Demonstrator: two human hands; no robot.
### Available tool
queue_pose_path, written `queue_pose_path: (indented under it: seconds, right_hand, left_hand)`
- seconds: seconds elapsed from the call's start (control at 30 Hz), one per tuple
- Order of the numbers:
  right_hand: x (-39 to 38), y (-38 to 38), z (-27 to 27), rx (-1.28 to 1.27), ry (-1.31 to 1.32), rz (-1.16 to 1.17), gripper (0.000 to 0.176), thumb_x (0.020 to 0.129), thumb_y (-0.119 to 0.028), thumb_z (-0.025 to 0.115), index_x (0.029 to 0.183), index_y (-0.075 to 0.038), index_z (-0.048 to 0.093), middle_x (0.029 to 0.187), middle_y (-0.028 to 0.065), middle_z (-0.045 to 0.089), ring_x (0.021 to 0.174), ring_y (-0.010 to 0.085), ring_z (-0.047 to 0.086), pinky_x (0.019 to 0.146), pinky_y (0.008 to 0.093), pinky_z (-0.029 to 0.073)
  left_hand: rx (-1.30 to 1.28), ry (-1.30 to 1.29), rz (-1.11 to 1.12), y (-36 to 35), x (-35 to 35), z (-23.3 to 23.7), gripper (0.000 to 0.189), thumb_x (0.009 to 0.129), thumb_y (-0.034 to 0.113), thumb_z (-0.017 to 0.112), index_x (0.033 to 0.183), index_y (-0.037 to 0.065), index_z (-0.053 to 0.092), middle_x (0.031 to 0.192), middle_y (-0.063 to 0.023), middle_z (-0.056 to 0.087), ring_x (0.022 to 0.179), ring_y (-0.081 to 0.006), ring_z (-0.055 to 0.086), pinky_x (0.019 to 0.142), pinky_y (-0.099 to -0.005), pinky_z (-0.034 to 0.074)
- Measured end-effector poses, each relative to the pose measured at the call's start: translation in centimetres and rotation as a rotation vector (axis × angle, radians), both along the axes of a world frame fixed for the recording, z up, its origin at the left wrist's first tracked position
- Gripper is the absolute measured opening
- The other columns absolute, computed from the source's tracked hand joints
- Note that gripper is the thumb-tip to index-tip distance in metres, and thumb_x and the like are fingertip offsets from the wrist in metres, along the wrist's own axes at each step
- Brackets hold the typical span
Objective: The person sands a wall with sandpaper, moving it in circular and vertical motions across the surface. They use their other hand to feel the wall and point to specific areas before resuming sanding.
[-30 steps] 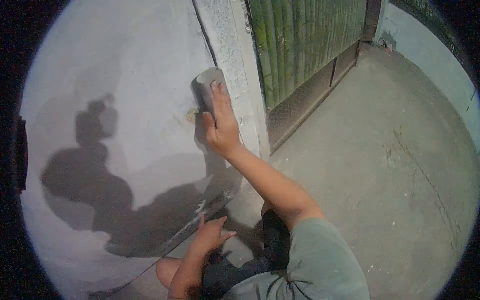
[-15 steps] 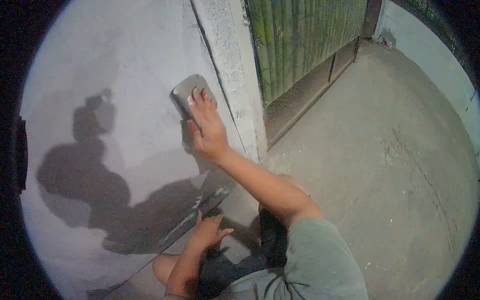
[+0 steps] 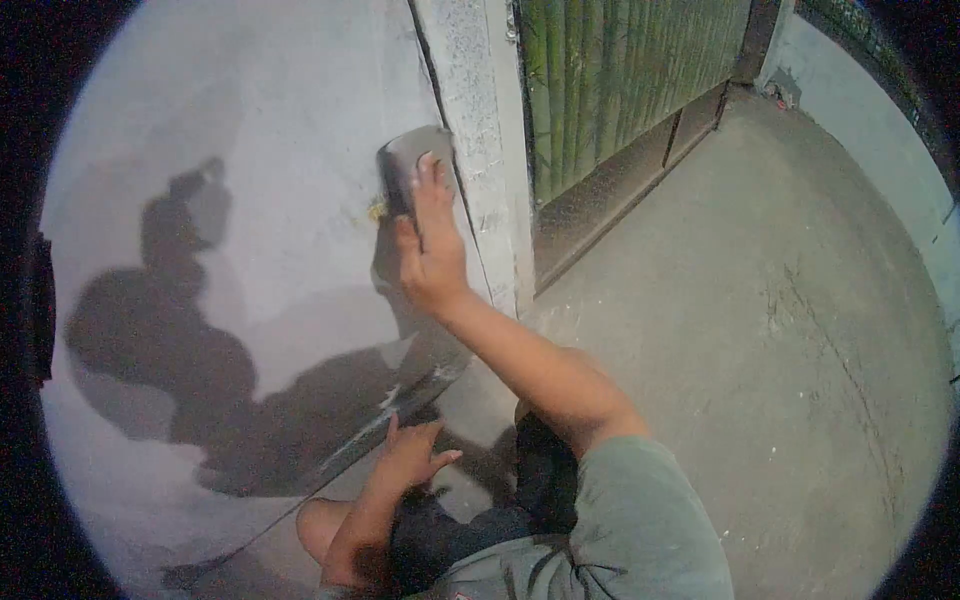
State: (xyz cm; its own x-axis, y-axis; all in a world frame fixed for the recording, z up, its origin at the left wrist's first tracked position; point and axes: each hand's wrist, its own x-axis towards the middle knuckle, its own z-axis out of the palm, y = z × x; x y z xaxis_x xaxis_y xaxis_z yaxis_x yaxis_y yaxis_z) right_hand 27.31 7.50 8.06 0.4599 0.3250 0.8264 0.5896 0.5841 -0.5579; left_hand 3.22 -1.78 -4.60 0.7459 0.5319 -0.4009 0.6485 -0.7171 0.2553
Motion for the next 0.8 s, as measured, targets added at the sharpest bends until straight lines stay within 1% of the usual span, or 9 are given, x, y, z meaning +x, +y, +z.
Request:
queue_pose_path:
  seconds: [0.13, 0.2, 0.23, 0.4, 0.47, 0.53, 0.6, 0.73, 0.8]
  right_hand:
    - [0.7, 0.1, -0.5, -0.056, -0.158, 0.014, 0.056, 0.105, -0.021, 0.045, 0.153, 0.004, 0.030, 0.160, 0.0266, 0.026, 0.150, 0.0428, 0.019, 0.121, 0.0497, 0.017]
    - [1.0, 0.1, 0.3, -0.082, 0.174, 0.129, 0.053, 0.104, -0.019, 0.046, 0.150, 0.004, 0.035, 0.159, 0.0260, 0.027, 0.150, 0.0426, 0.019, 0.121, 0.0494, 0.017]
    - [0.9, -0.1, 0.6, -0.021, 0.010, 0.017, 0.053, 0.104, -0.019, 0.046, 0.150, 0.006, 0.035, 0.159, 0.0257, 0.029, 0.150, 0.0423, 0.020, 0.122, 0.0483, 0.017]
    - [0.4, 0.0, -0.5, -0.051, -0.114, 0.020, 0.056, 0.104, -0.018, 0.045, 0.152, 0.006, 0.029, 0.159, 0.0255, 0.030, 0.150, 0.0420, 0.021, 0.122, 0.0462, 0.017]
    - [1.3, 0.0, 0.1, -0.164, 0.155, 0.098, 0.056, 0.104, -0.016, 0.045, 0.152, 0.006, 0.029, 0.159, 0.0247, 0.029, 0.150, 0.0421, 0.020, 0.122, 0.0448, 0.017]
    - [1.1, -0.1, 0.2, -0.132, 0.146, 0.131, 0.057, 0.104, -0.018, 0.046, 0.152, 0.006, 0.028, 0.159, 0.0265, 0.028, 0.150, 0.0418, 0.020, 0.121, 0.0435, 0.018]
    - [0.3, -0.1, -0.2, -0.052, -0.090, 0.002, 0.057, 0.104, -0.019, 0.045, 0.153, 0.006, 0.027, 0.159, 0.0269, 0.027, 0.150, 0.0415, 0.020, 0.121, 0.0437, 0.018]
    - [0.8, -0.2, -0.1, -0.076, -0.142, 0.033, 0.057, 0.104, -0.018, 0.044, 0.153, 0.005, 0.026, 0.160, 0.0260, 0.027, 0.151, 0.0417, 0.019, 0.121, 0.0445, 0.017]
    - [0.6, -0.4, 0.2, -0.118, 0.049, 0.100, 0.056, 0.104, -0.018, 0.043, 0.153, 0.005, 0.026, 0.160, 0.0254, 0.027, 0.151, 0.0427, 0.018, 0.121, 0.0457, 0.017]
  left_hand:
    - [-0.013, 0.026, -0.003, 0.4, -0.1, -0.3, 0.078, 0.090, 0.063, 0.058, 0.139, 0.002, 0.052, 0.125, -0.0204, 0.065, 0.119, -0.0360, 0.061, 0.116, -0.0652, 0.018]
    - [-0.001, -0.010, 0.006, 0.4, -0.2, -0.4, 0.078, 0.090, 0.063, 0.058, 0.139, 0.002, 0.052, 0.124, -0.0208, 0.065, 0.119, -0.0362, 0.061, 0.116, -0.0652, 0.018]
    - [0.004, -0.012, 0.004, 0.3, -0.3, -0.2, 0.078, 0.090, 0.063, 0.058, 0.139, 0.002, 0.052, 0.124, -0.0210, 0.065, 0.119, -0.0363, 0.061, 0.116, -0.0652, 0.017]
    - [-0.028, 0.053, 0.011, 0.5, 0.1, 0.1, 0.078, 0.090, 0.063, 0.058, 0.139, 0.002, 0.052, 0.124, -0.0211, 0.065, 0.119, -0.0364, 0.061, 0.117, -0.0644, 0.016]
    - [-0.030, 0.071, 0.006, 0.5, 0.4, 0.8, 0.079, 0.090, 0.063, 0.058, 0.140, 0.002, 0.051, 0.125, -0.0207, 0.065, 0.120, -0.0361, 0.060, 0.118, -0.0635, 0.016]
    - [-0.031, 0.055, 0.013, 0.3, 0.5, 1.3, 0.079, 0.090, 0.062, 0.059, 0.140, 0.003, 0.050, 0.126, -0.0205, 0.064, 0.120, -0.0360, 0.060, 0.118, -0.0633, 0.016]
    - [-0.036, 0.047, 0.012, 0.3, 0.4, 1.2, 0.078, 0.090, 0.061, 0.059, 0.141, 0.003, 0.050, 0.126, -0.0204, 0.064, 0.121, -0.0359, 0.059, 0.118, -0.0631, 0.016]
    - [-0.034, 0.057, 0.001, 0.5, 0.3, 1.0, 0.076, 0.092, 0.059, 0.059, 0.141, 0.002, 0.049, 0.127, -0.0199, 0.064, 0.121, -0.0356, 0.059, 0.118, -0.0631, 0.015]
    - [-0.042, 0.034, 0.016, 0.3, 0.3, 1.1, 0.076, 0.092, 0.060, 0.058, 0.141, 0.002, 0.050, 0.128, -0.0198, 0.063, 0.121, -0.0356, 0.059, 0.118, -0.0631, 0.015]
